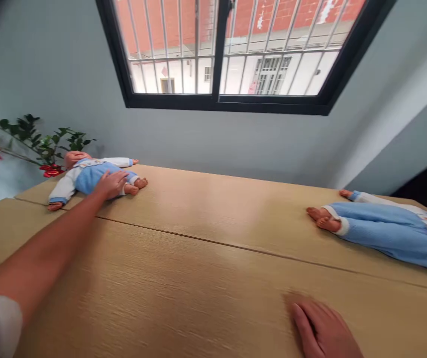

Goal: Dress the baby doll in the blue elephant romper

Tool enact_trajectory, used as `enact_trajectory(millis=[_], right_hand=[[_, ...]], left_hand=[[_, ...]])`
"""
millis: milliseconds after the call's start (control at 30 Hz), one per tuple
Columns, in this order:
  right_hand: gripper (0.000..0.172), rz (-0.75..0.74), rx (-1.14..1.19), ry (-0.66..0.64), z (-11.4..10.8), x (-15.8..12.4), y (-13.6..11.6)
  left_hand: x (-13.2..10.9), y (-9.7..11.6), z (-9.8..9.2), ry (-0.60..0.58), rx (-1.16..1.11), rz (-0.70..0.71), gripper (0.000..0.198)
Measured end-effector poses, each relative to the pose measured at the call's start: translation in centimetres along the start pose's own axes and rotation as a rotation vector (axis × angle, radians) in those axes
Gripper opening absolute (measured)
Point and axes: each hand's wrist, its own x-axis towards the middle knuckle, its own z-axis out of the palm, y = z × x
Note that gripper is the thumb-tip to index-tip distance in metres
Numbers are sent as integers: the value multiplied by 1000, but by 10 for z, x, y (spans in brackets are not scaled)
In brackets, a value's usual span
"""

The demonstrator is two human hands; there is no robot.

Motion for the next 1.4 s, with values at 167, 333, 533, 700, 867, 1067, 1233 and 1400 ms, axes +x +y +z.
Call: enact_trajectory(millis=[167,333,533,700,867,1067,1233,1400], right_hand=[[40,-74,-95,-148,-19,-4,-40],[31,-47,-77,-106,-22,-12,-50],[22,93,-208,21,-31,16,-12],[57,94,-409,65,-54,106,45],[60,275,-496,138,-69,171,90],[31,275,-527,183,-71,169,105],[34,200,-524,218,-79,136,102],[29,69,-461,223,-81,95,83]], left_hand=[[-44,96,47,61,-109,239,70],[-142,243,86,-135,-311,618,75],[-198,350,69,-312,-461,906,75],[-194,360,67,-334,-510,802,62],[-196,362,64,-355,-535,681,47],[-196,376,52,-343,-578,679,29],[-198,382,44,-345,-590,685,24],[-202,383,42,-306,-605,697,23]])
